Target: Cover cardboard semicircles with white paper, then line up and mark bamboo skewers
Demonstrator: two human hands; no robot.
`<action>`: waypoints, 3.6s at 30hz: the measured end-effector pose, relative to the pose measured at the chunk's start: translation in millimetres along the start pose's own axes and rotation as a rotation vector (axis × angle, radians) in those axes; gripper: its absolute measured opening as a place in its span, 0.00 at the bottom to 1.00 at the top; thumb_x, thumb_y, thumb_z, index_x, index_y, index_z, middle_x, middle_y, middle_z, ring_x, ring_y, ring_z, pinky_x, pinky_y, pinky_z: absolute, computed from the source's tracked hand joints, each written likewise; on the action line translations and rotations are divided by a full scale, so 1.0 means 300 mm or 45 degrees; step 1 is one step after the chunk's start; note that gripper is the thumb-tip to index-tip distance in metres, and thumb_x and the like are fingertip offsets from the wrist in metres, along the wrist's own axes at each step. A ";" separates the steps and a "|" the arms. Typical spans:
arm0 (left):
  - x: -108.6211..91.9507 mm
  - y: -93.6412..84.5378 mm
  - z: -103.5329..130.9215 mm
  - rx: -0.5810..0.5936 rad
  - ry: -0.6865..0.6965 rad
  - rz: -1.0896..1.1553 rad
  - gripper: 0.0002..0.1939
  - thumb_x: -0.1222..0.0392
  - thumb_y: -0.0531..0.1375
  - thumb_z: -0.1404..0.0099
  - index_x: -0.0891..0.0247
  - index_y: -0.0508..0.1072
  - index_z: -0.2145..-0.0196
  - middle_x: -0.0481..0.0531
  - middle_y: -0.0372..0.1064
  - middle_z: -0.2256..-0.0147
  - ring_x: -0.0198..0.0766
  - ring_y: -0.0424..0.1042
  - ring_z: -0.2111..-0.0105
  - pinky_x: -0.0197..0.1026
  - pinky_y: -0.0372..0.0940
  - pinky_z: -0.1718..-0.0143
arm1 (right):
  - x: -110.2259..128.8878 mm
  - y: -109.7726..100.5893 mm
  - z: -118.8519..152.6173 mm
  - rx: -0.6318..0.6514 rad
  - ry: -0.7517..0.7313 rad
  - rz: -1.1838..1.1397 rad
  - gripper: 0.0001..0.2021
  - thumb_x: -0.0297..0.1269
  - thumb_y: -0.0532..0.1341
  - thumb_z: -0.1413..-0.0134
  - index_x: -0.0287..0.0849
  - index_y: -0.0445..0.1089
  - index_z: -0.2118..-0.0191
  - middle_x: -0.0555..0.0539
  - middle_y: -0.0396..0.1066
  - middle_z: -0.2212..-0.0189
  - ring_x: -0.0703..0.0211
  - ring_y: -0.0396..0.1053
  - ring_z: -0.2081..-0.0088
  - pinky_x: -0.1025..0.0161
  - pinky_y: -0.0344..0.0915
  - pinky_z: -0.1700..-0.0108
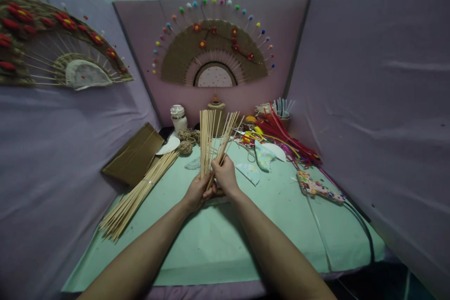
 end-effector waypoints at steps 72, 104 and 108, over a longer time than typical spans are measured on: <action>0.018 -0.008 -0.001 0.036 -0.003 -0.018 0.30 0.30 0.59 0.48 0.63 0.62 0.73 0.44 0.64 0.84 0.23 0.48 0.91 0.32 0.38 0.88 | 0.030 0.003 0.017 0.051 0.019 -0.033 0.09 0.43 0.57 0.56 0.43 0.62 0.75 0.55 0.59 0.80 0.62 0.57 0.76 0.65 0.58 0.71; 0.014 -0.007 0.001 0.095 -0.008 -0.037 0.29 0.30 0.58 0.46 0.63 0.61 0.71 0.45 0.66 0.84 0.23 0.48 0.91 0.31 0.41 0.89 | 0.019 0.009 0.011 0.118 0.107 -0.152 0.13 0.47 0.62 0.56 0.41 0.66 0.74 0.54 0.65 0.79 0.61 0.63 0.73 0.64 0.61 0.67; 0.022 -0.012 -0.004 0.096 0.001 -0.041 0.28 0.31 0.57 0.44 0.62 0.60 0.70 0.44 0.66 0.83 0.23 0.48 0.91 0.30 0.42 0.89 | 0.028 0.008 0.014 0.120 0.114 -0.152 0.13 0.47 0.63 0.56 0.41 0.66 0.74 0.54 0.65 0.80 0.61 0.63 0.74 0.64 0.61 0.67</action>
Point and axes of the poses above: each hand's wrist, its own z-axis away from the middle knuckle, its own y-axis out of the palm, x = y × z, the point moved 1 cm from there along -z, towards the middle knuckle
